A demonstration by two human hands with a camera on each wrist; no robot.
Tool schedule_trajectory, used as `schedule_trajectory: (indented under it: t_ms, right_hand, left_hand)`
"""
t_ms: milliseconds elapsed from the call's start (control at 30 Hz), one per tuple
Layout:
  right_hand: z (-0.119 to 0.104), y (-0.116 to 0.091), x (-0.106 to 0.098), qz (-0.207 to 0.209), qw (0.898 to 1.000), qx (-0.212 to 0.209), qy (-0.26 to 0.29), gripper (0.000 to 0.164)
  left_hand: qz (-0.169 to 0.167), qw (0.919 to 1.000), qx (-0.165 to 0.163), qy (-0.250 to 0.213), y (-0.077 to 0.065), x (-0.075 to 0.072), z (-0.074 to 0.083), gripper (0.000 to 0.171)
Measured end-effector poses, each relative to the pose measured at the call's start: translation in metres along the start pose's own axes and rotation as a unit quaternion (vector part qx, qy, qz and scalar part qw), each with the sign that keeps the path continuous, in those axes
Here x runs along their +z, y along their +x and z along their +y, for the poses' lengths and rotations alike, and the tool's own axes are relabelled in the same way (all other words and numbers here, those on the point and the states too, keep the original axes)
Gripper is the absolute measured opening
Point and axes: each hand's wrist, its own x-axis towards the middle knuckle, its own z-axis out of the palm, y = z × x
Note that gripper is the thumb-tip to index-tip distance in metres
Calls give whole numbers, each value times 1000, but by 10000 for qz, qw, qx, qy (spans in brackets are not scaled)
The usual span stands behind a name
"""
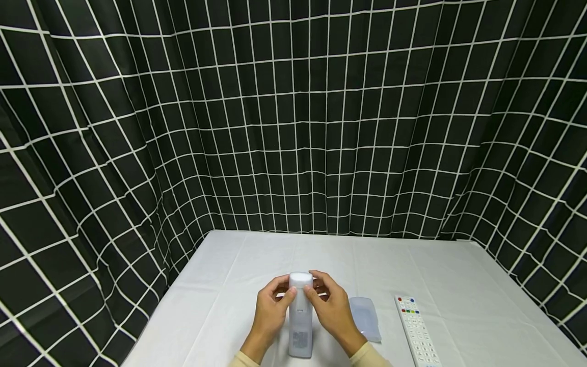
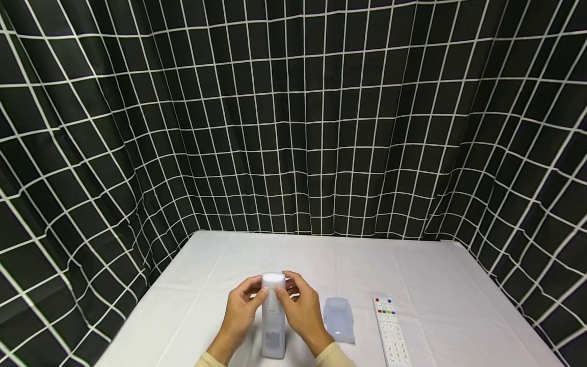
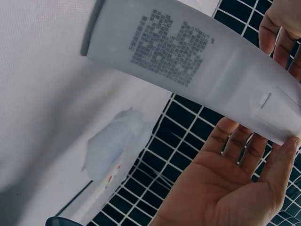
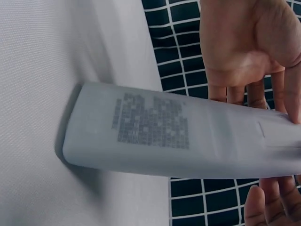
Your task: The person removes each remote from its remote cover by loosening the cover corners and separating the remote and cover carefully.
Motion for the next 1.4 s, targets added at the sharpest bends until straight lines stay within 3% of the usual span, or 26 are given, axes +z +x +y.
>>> schedule_trajectory:
  t_ms: [133,233,367,633,767,967,1133,1300,1400]
  right_hand:
    - [-25,-1,-5,-10,10000,9,-80,30]
    - [-32,-2,-7,-34,9999,-11,-161,30]
    - [-27,-2,-6,21,9997,-187,-173,32]
    - [11,-2,0,252,9960,-828,198,35]
    - [14,0,0,310,9904,-1268,456,30]
    - [12,2,0,581,9790,-1935,260,26]
    - [8,4,0,727,9751,-2069,342,23]
    - [4,6,-1,853,9717,-2192,216,21]
    - [2,7,-2,949,9745,-2031,83,17]
  left_hand:
    - [21,10000,75,-42,1,0,2,28]
    - [15,9999,104,-48,0,0,3,28]
    - [-17,9999,80,-99,0,0,3,28]
    - [-180,9997,-7,-135,-3,0,4,34]
    - [-235,9996,132,-88,-1,1,7,38]
    - [51,9997,223,52,1,4,15,29]
    - [174,9995,266,60,1,6,18,24]
    - [189,9989,348,-254,0,6,17,24]
    - [147,9983,433,-347,-1,6,15,25]
